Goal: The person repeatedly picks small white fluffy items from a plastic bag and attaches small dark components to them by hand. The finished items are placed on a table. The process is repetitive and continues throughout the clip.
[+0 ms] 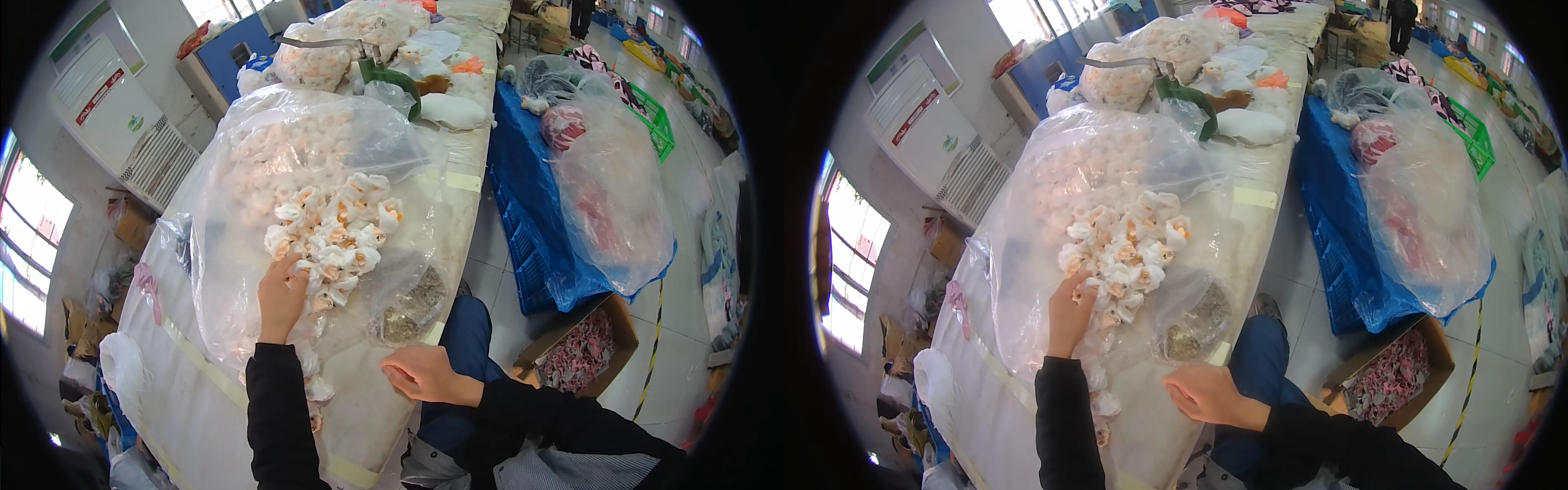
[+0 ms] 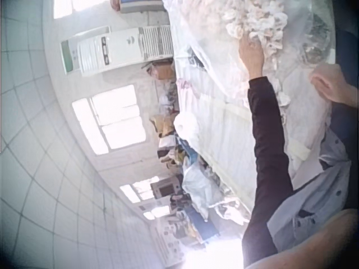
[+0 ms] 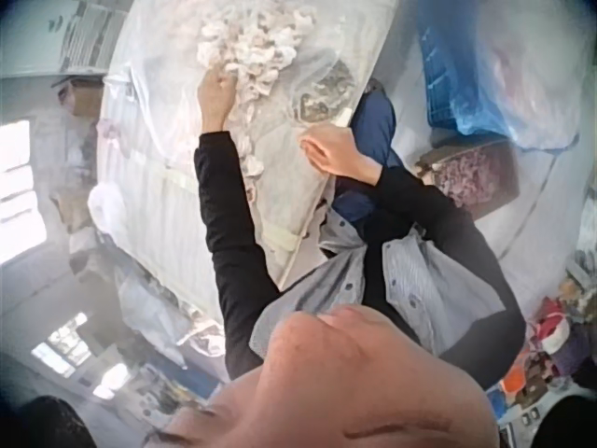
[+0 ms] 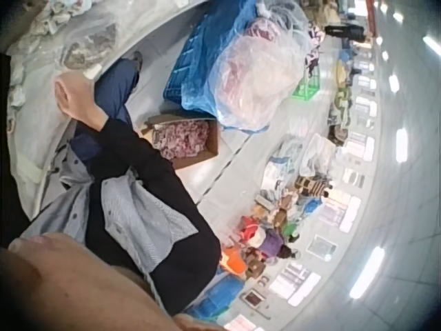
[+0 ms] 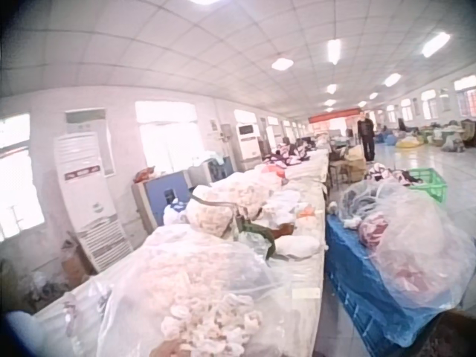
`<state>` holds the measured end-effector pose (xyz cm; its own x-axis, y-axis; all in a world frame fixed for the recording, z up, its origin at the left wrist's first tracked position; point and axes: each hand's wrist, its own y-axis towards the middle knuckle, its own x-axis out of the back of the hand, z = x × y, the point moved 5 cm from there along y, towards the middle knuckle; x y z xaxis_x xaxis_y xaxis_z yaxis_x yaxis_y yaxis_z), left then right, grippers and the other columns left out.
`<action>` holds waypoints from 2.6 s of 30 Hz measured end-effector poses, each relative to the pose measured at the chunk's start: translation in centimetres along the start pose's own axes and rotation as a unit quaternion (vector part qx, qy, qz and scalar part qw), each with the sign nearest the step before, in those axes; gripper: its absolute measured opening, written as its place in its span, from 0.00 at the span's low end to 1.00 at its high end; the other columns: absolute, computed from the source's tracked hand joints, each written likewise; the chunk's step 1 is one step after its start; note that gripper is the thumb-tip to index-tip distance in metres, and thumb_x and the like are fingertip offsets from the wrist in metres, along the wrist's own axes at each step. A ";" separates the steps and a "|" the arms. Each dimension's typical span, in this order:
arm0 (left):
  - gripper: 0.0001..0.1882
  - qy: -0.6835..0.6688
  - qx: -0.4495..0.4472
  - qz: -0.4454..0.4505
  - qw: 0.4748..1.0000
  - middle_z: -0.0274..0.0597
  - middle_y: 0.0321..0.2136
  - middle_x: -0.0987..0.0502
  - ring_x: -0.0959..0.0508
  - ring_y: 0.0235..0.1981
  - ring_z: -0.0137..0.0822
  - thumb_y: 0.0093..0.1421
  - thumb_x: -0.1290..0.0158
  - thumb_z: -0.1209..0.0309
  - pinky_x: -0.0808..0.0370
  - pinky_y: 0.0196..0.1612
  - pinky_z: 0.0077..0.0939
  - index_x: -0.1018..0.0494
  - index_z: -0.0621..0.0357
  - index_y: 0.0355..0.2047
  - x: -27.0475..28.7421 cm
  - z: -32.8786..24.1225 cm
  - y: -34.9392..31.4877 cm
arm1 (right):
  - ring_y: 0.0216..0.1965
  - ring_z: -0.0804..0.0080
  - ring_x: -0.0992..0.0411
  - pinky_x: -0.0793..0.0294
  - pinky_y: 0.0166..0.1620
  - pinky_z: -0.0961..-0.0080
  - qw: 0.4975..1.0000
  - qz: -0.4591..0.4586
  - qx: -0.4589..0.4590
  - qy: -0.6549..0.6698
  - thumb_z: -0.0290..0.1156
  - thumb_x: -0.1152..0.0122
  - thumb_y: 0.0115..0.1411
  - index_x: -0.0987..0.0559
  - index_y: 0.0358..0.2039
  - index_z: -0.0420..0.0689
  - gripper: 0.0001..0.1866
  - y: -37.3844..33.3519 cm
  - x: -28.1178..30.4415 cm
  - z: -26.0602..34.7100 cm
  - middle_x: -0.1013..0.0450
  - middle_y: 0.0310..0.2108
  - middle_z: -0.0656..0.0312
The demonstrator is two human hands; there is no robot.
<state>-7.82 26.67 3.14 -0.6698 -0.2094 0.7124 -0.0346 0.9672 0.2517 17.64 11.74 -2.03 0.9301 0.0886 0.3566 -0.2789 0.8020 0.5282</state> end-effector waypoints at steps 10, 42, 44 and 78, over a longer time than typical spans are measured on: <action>0.08 -0.014 0.080 -0.136 0.987 0.34 0.29 0.20 0.28 0.25 0.19 0.67 0.45 0.72 0.40 0.24 0.20 0.19 0.63 0.38 12.7 -6.0 -9.7 | 0.21 0.62 0.28 0.32 0.25 0.66 0.996 -0.002 0.039 -0.081 0.25 0.34 0.54 0.18 0.30 0.49 0.04 0.1 -0.2 0.6 0.29 0.21 0.63; 0.20 -0.253 0.167 0.002 0.953 0.31 0.39 0.23 0.43 0.18 0.11 0.58 0.39 0.83 0.47 0.21 0.11 0.28 0.61 0.50 2.2 -8.3 -18.1 | 0.28 0.64 0.24 0.25 0.29 0.71 0.996 0.025 0.084 0.000 0.21 0.31 0.58 0.16 0.43 0.40 0.11 1.8 0.7 6.4 0.23 0.31 0.57; 0.22 -0.270 0.119 0.033 0.955 0.35 0.39 0.22 0.43 0.17 0.11 0.59 0.39 0.83 0.47 0.20 0.12 0.28 0.60 0.53 0.2 -9.5 -17.2 | 0.30 0.62 0.23 0.24 0.32 0.70 0.999 -0.010 0.051 -0.012 0.21 0.30 0.58 0.17 0.43 0.40 0.12 1.8 1.7 5.6 0.23 0.33 0.56; 0.15 -0.310 0.048 0.058 0.948 0.39 0.39 0.24 0.38 0.18 0.16 0.62 0.47 0.82 0.45 0.21 0.16 0.27 0.67 0.50 -6.5 -7.4 -17.3 | 0.35 0.52 0.25 0.24 0.38 0.65 0.990 -0.004 -0.142 0.019 0.32 0.37 0.65 0.20 0.39 0.41 0.07 0.4 2.8 1.0 0.25 0.34 0.54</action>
<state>2.62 10.22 -1.04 -0.9794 -0.0059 0.2018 0.0173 0.9935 0.1129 19.86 11.75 -0.06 0.9418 0.0986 0.3213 -0.1974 0.9359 0.2916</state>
